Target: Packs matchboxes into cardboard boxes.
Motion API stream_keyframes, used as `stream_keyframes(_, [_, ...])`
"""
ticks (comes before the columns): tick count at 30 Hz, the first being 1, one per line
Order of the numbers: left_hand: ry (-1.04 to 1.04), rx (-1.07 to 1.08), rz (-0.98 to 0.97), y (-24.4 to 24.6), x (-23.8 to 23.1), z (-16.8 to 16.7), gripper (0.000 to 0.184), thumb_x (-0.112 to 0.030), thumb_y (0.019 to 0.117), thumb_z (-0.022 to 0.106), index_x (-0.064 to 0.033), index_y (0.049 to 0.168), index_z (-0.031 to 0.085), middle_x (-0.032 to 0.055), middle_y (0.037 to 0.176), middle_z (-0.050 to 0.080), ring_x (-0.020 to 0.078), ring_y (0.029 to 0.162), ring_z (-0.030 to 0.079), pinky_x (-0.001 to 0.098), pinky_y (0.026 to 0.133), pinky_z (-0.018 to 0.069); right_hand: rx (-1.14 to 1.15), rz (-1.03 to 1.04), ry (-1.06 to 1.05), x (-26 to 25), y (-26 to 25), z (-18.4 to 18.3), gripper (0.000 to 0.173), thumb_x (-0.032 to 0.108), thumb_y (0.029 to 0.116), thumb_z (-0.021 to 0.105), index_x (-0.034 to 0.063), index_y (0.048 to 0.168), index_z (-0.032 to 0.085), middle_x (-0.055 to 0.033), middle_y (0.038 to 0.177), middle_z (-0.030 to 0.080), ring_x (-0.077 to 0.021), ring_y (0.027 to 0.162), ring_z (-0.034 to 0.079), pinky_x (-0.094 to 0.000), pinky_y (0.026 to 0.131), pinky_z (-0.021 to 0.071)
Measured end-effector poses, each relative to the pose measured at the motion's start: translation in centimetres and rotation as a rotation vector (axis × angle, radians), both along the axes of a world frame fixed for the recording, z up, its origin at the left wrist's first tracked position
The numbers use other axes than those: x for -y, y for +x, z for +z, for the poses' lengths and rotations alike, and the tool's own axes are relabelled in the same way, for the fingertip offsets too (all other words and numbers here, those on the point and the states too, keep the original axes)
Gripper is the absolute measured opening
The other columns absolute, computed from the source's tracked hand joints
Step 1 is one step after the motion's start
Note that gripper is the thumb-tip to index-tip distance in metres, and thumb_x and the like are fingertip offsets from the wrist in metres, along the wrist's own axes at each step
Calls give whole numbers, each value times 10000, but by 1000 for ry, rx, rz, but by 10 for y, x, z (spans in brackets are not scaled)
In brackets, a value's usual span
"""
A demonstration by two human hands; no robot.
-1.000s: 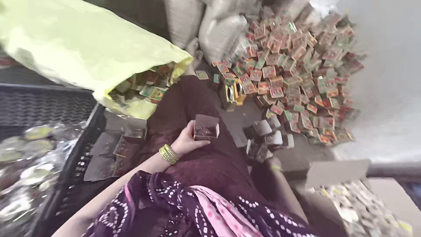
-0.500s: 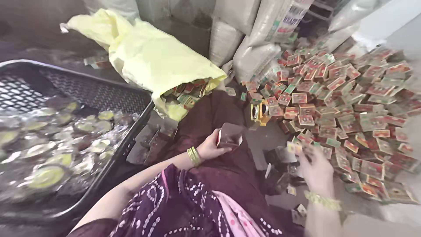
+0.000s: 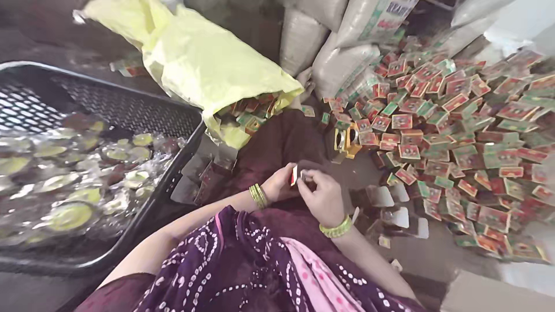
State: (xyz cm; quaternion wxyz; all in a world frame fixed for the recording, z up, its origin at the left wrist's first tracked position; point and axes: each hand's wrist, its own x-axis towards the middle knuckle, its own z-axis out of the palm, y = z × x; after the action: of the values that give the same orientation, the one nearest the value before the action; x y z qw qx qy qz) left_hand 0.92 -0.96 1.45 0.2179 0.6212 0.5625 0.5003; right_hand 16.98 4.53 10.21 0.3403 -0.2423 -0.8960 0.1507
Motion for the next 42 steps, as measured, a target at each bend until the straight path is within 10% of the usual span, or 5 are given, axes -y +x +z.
stream_keyframes(13, [-108,26,-62,-1,2,1,696,-230,850,773,-9,1423,445,99,1218,682,121,1141,660,361,1036,530,473,252,291,-8,-8,-13,444,460,996,584,104,776,731,-130,1023,677,-313,1039,645,-472,839,572])
stream_keyframes(18, [91,56,42,4,4,-1,864,-309,845,821,23,1459,311,117,1262,653,85,1144,653,335,1020,546,-7,111,286,-14,12,-5,246,399,985,654,196,1038,783,-65,1182,690,-256,1189,612,-476,1010,513])
stream_keyframes(23, [83,301,17,12,3,-1,1050,-303,810,865,10,1518,156,138,1378,569,113,1233,617,334,1057,538,-429,-40,-687,-34,26,-13,319,242,983,655,20,1210,620,-76,1095,666,-134,1006,646,-292,872,562])
stream_keyframes(29, [110,175,-176,7,4,0,633,-282,842,849,-27,1324,528,124,1229,632,120,1079,659,325,962,577,-394,56,-1492,-36,25,-27,348,118,970,637,17,1297,574,-152,1101,718,-229,995,701,-418,890,593])
stream_keyframes(42, [130,329,-150,7,-4,-9,860,-154,694,931,-60,1302,329,84,1110,683,145,1030,704,356,937,597,-200,309,-281,-40,35,-19,157,272,913,787,127,855,805,-10,1012,767,-129,1024,706,-310,904,600])
